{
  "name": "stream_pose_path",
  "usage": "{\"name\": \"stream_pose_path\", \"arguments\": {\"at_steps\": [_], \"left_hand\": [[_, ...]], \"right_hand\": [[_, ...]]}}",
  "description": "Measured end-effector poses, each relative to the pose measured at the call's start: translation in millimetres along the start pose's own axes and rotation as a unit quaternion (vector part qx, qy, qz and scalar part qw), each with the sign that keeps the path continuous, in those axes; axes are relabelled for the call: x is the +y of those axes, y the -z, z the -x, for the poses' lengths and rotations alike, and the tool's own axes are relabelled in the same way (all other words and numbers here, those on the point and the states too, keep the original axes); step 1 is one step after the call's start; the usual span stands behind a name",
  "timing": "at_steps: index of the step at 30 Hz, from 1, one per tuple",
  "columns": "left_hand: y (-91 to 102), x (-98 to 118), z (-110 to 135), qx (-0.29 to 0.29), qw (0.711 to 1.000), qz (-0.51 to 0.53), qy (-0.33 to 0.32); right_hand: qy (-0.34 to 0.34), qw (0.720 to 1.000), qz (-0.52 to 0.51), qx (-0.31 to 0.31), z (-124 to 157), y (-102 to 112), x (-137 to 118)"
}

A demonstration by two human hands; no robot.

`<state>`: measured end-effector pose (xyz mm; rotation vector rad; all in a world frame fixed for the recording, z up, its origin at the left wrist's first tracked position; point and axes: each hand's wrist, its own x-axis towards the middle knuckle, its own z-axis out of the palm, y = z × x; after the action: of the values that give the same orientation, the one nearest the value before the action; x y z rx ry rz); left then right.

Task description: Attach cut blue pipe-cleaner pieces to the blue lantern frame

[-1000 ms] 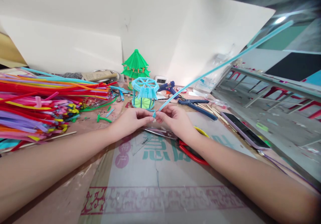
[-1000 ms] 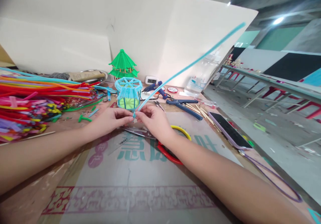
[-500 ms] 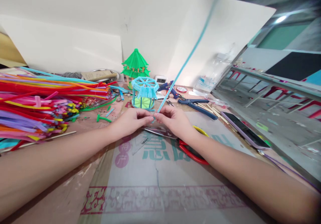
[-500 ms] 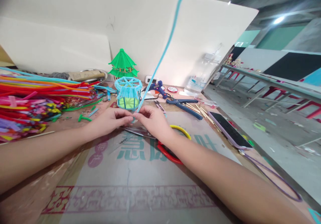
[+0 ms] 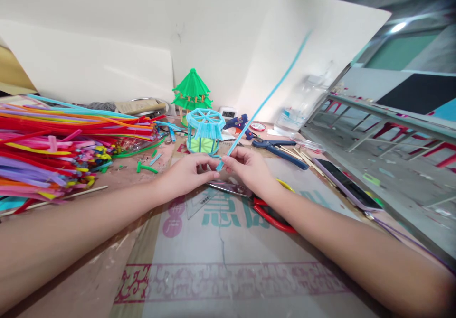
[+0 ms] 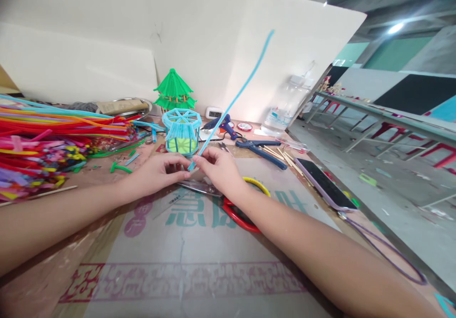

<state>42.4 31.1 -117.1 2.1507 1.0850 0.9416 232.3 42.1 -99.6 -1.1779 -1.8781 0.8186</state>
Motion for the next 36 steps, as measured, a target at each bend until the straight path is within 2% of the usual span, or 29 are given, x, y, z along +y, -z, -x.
{"name": "stream_pose_path", "arguments": {"at_steps": [10,36], "left_hand": [[1.5,-3.2,2.8,-0.002,0.995,-0.063,-0.075],[1.8,-0.4,2.9,0.014,0.992,-0.078,-0.095]], "right_hand": [[-0.027,0.991,-0.111,-0.064,0.7,-1.2,-0.5],[-0.015,0.994,-0.091,-0.065,3.1,-1.8,-5.1]]}}
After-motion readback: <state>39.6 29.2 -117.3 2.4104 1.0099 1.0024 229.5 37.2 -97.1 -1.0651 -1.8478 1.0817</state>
